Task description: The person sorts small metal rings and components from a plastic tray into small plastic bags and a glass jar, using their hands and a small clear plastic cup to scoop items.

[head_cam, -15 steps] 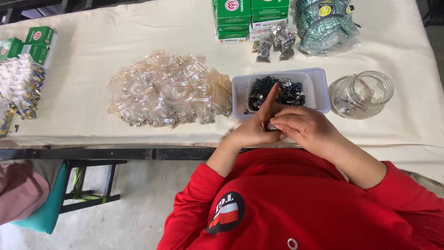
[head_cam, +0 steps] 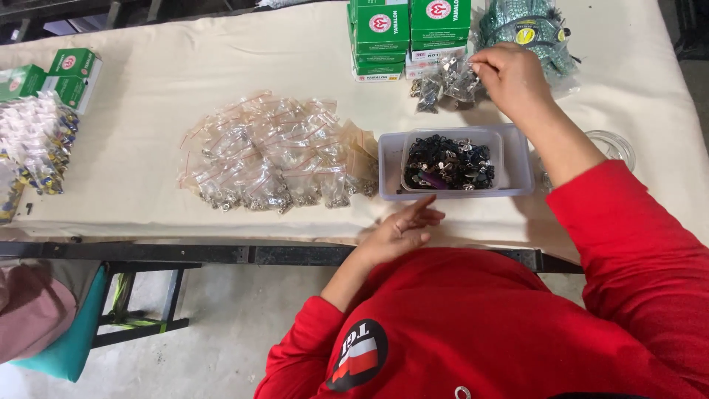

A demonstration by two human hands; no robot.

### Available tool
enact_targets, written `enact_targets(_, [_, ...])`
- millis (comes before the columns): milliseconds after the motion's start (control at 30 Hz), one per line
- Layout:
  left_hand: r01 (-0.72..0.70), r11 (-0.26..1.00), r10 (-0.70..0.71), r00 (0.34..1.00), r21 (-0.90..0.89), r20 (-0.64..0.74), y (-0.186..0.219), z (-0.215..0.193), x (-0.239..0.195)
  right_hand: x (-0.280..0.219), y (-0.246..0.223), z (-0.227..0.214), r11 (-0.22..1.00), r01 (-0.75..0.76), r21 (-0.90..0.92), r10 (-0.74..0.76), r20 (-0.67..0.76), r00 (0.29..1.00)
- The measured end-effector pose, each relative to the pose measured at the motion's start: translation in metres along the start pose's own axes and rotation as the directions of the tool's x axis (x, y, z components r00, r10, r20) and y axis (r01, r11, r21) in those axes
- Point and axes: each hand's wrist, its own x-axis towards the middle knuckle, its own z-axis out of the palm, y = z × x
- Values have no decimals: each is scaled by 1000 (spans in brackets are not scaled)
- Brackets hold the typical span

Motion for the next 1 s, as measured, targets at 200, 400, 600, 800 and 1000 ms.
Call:
enact_targets(200, [262,941,-237,962,-213,135,-9,-10,-32,33,11,50,849,-527,-50,503,386,774])
enact_targets(400, [222,827,-206,974,-517,89,-18,-20,-40,34,80,102,813,-576,-90,568,346,747])
enact_targets(600, [251,818,-214,968,-517,131,-34,-26,-40,34,88,109,814,-557,-161,579,294,761])
enact_targets(800, [266,775,-255,962,-573,101,-35,-23,-43,33,86,98,682,-731,8,690,326,646])
enact_targets(1000, [273,740,-244,961,-614,133,-41,-25,-43,33,86,90,591,-803,70,742,344,576])
